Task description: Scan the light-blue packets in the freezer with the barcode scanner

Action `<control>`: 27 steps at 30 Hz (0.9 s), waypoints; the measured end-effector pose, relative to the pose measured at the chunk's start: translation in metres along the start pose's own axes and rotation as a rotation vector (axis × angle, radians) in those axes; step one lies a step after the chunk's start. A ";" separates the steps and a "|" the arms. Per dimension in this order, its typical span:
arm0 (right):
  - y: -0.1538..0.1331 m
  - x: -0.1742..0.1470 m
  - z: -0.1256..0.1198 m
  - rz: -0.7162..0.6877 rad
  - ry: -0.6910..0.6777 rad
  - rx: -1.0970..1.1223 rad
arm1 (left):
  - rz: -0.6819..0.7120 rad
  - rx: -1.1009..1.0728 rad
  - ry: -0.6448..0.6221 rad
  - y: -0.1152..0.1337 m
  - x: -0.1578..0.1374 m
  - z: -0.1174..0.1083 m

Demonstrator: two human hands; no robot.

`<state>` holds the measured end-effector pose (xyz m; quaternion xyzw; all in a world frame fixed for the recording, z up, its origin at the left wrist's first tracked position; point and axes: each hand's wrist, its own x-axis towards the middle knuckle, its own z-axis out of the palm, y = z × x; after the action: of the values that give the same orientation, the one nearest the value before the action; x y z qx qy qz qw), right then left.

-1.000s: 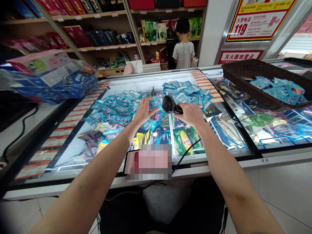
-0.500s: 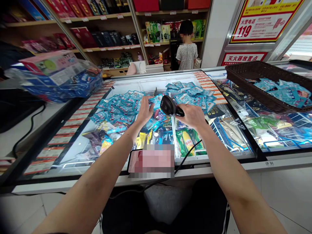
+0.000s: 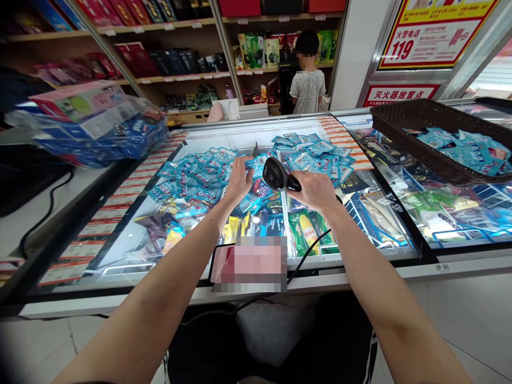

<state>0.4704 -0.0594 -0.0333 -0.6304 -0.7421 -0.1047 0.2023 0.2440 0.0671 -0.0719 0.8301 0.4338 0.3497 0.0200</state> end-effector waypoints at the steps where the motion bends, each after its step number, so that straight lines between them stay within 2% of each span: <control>1: 0.000 0.000 0.000 0.000 -0.002 0.001 | 0.002 0.002 0.000 0.000 0.000 0.000; 13: 0.001 -0.001 0.003 0.006 0.030 0.042 | 0.002 0.017 -0.003 0.000 0.000 0.000; 20: -0.002 -0.003 0.004 0.014 -0.016 0.011 | 0.016 0.222 -0.004 0.011 -0.004 -0.008; 25: -0.005 -0.001 0.004 -0.003 -0.088 -0.033 | 0.006 0.326 -0.179 0.003 -0.009 -0.018; 27: -0.006 0.000 0.003 -0.003 -0.100 -0.041 | 0.021 0.343 -0.213 -0.005 -0.013 -0.026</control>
<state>0.4636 -0.0596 -0.0350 -0.6377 -0.7500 -0.0887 0.1519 0.2200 0.0537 -0.0614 0.8582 0.4736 0.1813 -0.0796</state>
